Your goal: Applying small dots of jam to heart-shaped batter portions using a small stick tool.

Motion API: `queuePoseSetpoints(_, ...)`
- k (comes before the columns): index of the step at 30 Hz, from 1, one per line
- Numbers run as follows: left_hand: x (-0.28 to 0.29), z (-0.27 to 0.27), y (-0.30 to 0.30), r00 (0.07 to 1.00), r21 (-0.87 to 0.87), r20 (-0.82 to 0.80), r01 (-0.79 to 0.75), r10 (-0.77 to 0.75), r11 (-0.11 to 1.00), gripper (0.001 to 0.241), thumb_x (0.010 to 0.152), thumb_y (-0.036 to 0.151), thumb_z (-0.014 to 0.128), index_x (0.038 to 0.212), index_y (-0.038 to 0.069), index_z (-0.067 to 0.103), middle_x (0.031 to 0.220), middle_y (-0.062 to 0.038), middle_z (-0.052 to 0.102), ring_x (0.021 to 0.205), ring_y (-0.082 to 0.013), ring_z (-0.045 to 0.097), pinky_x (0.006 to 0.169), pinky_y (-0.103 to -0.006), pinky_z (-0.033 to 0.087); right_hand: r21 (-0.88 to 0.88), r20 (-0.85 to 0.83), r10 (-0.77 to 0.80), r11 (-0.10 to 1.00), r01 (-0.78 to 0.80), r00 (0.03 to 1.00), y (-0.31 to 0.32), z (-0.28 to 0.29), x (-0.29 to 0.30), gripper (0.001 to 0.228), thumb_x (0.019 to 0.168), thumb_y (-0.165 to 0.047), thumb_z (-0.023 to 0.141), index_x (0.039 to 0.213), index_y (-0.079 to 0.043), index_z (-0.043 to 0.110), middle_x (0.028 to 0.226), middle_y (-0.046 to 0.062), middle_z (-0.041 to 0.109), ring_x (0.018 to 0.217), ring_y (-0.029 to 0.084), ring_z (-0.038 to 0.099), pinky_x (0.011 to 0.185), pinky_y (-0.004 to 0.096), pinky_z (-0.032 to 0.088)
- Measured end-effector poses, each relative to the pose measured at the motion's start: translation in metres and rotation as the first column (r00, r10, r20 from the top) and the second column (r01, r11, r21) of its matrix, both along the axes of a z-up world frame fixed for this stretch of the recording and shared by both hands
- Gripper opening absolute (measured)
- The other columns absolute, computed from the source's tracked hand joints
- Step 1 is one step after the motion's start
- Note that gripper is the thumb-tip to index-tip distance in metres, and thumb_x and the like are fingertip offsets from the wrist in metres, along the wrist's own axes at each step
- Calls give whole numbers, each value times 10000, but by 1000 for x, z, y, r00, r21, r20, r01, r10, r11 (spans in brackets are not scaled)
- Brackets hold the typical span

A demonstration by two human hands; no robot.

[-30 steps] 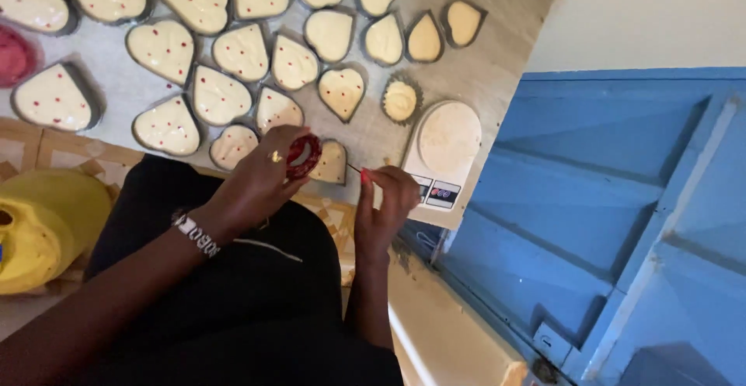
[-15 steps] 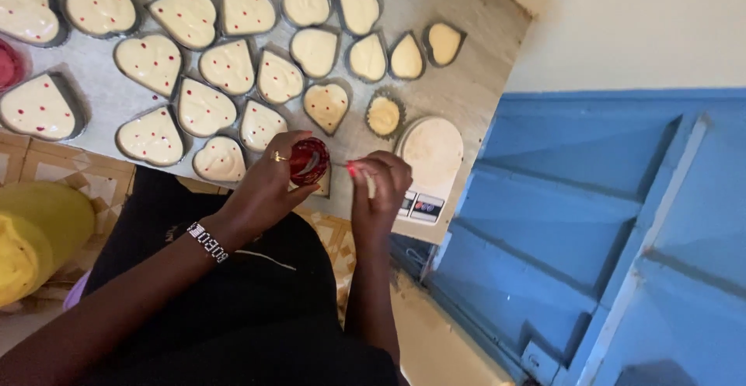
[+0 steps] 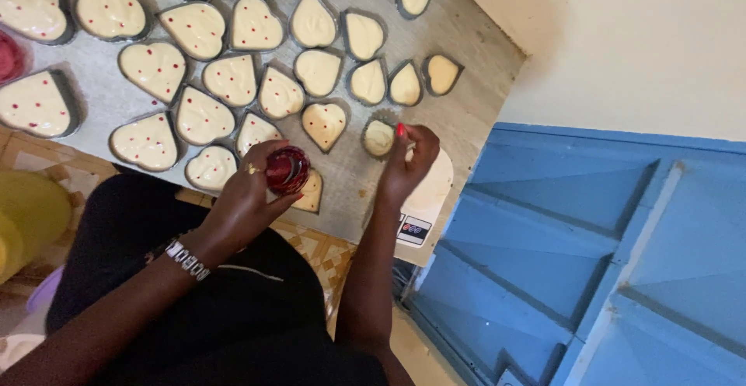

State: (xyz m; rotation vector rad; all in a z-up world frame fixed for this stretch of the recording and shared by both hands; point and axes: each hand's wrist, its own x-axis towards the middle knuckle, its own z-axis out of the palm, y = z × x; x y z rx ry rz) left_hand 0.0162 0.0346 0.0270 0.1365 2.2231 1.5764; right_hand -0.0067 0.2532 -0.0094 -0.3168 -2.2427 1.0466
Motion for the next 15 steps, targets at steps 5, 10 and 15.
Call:
queuePoseSetpoints(5,1,2,-18,998,-8,-60,-15,14,1000,667,688,69,739,1237,-14,370,1179,-218,455,1100,-418,494,895,-461,427,188,57,-56,981,44,997,3,-24,-31,91,860,-114,607,924,-178,615,892,-44,525,876,151,498,799,365,342)
queuePoseSetpoints(10,-6,5,-42,995,8,9,-100,100,995,668,677,101,747,1217,-41,380,1172,-252,456,1101,-448,477,888,-487,423,421,21,-6,907,-3,1000,12,-47,-48,69,830,-182,653,871,-219,611,864,-67,558,873,159,540,753,361,391)
queuePoseSetpoints(15,-6,10,-60,986,60,34,-168,166,984,671,663,65,746,1199,-58,361,1179,-257,443,1099,-460,478,885,-500,424,487,103,-135,871,68,985,3,-21,-50,71,835,-198,639,876,-213,583,891,-69,536,844,159,518,747,348,358)
